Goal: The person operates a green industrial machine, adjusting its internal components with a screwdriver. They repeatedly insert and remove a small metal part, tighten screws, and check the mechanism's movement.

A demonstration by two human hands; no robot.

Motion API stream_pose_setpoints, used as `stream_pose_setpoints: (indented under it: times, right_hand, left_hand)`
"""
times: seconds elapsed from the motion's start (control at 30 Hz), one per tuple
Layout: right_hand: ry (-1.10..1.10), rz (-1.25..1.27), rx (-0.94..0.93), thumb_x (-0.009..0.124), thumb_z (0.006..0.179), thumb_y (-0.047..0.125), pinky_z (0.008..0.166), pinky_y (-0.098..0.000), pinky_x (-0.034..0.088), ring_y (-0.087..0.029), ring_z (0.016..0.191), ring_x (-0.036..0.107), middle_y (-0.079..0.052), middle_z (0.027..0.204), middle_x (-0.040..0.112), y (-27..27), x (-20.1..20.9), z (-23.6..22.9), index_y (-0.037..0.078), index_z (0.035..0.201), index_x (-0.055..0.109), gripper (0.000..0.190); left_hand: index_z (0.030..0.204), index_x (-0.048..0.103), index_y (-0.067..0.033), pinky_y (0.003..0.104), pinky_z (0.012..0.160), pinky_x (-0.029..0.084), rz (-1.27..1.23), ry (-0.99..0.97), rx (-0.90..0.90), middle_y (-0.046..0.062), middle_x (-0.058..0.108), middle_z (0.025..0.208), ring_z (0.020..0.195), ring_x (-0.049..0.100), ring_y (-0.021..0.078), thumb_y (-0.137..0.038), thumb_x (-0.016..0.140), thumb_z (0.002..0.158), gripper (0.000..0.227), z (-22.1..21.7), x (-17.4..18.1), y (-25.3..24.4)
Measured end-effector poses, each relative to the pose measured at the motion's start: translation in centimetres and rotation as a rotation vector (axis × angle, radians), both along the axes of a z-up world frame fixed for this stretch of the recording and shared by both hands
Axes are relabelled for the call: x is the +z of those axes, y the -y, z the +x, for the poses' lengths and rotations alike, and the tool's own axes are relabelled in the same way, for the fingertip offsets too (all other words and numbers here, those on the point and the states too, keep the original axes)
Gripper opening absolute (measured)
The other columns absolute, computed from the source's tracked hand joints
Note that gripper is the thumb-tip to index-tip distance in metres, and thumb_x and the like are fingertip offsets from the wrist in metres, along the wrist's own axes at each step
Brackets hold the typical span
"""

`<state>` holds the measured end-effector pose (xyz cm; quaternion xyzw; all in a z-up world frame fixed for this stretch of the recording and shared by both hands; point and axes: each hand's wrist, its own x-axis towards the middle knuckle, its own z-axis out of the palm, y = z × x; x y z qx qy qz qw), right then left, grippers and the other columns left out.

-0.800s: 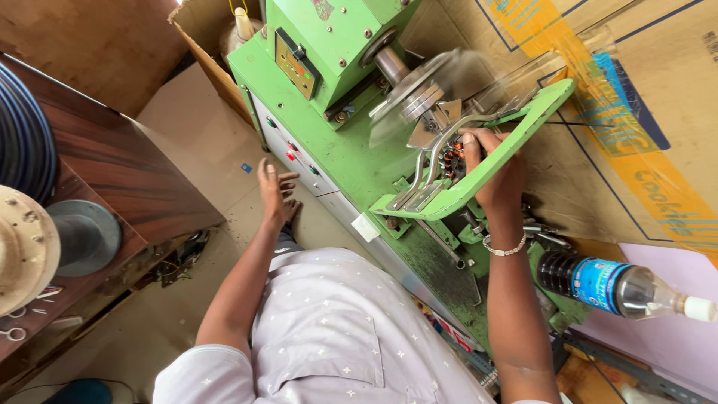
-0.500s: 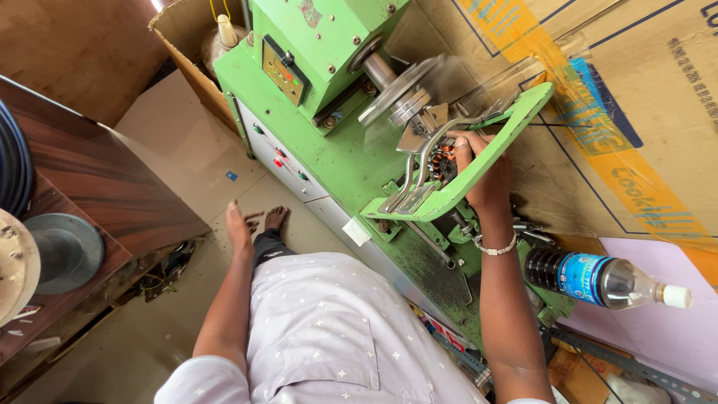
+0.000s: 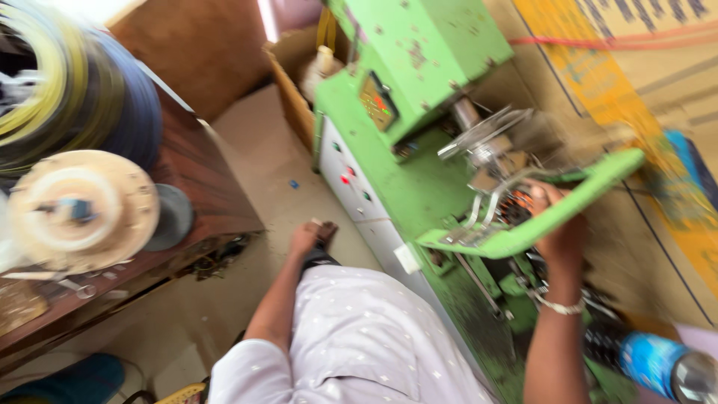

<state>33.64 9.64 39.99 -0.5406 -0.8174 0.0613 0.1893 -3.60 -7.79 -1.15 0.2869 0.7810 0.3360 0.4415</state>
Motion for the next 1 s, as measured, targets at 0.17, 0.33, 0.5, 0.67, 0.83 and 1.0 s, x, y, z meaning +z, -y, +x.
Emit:
stream_pose_setpoints:
  times: [0.17,0.33,0.5,0.67,0.83,1.0]
  right_hand:
    - [0.004,0.018,-0.034,0.059,0.111,0.031,0.086,-0.0461,0.052,-0.037,0.1,0.067,-0.017,0.105,0.07,0.7,0.1,-0.1,0.013,0.125,0.076,0.029]
    - [-0.05,0.045,0.046,0.06,0.108,0.029,0.108,-0.045,0.045,-0.035,0.119,0.064,-0.014,0.118,0.072,1.0,0.1,0.9,0.008,0.126,0.072,0.03]
    - [-0.334,-0.053,-0.001,0.056,0.107,0.027,0.114,-0.041,0.044,-0.029,0.13,0.061,-0.013,0.132,0.068,1.7,-0.1,1.4,0.006,0.127,0.068,0.031]
    - [-1.002,-0.234,-0.436,0.053,0.106,0.031,0.096,-0.0355,0.045,-0.016,0.11,0.061,-0.003,0.122,0.068,1.8,-3.4,2.6,0.01,0.124,0.068,0.032]
    - [-1.522,-0.144,-0.36,0.062,0.107,0.018,0.094,-0.0327,0.056,-0.017,0.105,0.068,-0.006,0.119,0.068,0.2,-9.8,5.7,0.001,0.12,0.068,0.022]
    - [-1.513,-0.07,-0.368,0.06,0.106,0.016,0.089,-0.0319,0.061,-0.018,0.098,0.071,-0.009,0.113,0.071,-0.1,-11.6,6.9,-0.001,0.115,0.072,0.023]
  left_hand:
    - [0.123,0.073,-0.0117,0.04,0.098,0.053,0.056,0.0,-0.485,0.009,0.064,0.137,0.112,0.069,0.03,-0.031,0.068,0.088,0.04,0.6,1.9,0.3]
    - [0.128,0.072,-0.0159,0.04,0.101,0.053,-0.079,-0.027,-0.398,0.012,0.073,0.123,0.114,0.07,0.0296,-0.033,0.067,0.09,0.041,-0.9,3.1,0.9]
    - [0.122,0.073,-0.0113,0.041,0.1,0.053,-0.179,-0.105,-0.361,0.017,0.073,0.118,0.112,0.07,0.0332,-0.037,0.068,0.091,0.04,-2.5,3.6,2.6]
    - [0.12,0.074,-0.0114,0.04,0.099,0.054,-0.218,-0.081,-0.344,0.017,0.075,0.117,0.111,0.071,0.0317,-0.035,0.069,0.089,0.039,-3.0,4.2,3.6]
    - [0.119,0.075,-0.0108,0.04,0.099,0.054,-0.225,-0.067,-0.36,0.016,0.075,0.116,0.111,0.072,0.0303,-0.034,0.068,0.09,0.038,-2.7,5.5,2.9]
    - [0.12,0.073,-0.0108,0.041,0.1,0.053,-0.186,-0.091,-0.433,0.018,0.074,0.117,0.112,0.07,0.0324,-0.034,0.068,0.091,0.038,-2.1,6.4,0.9]
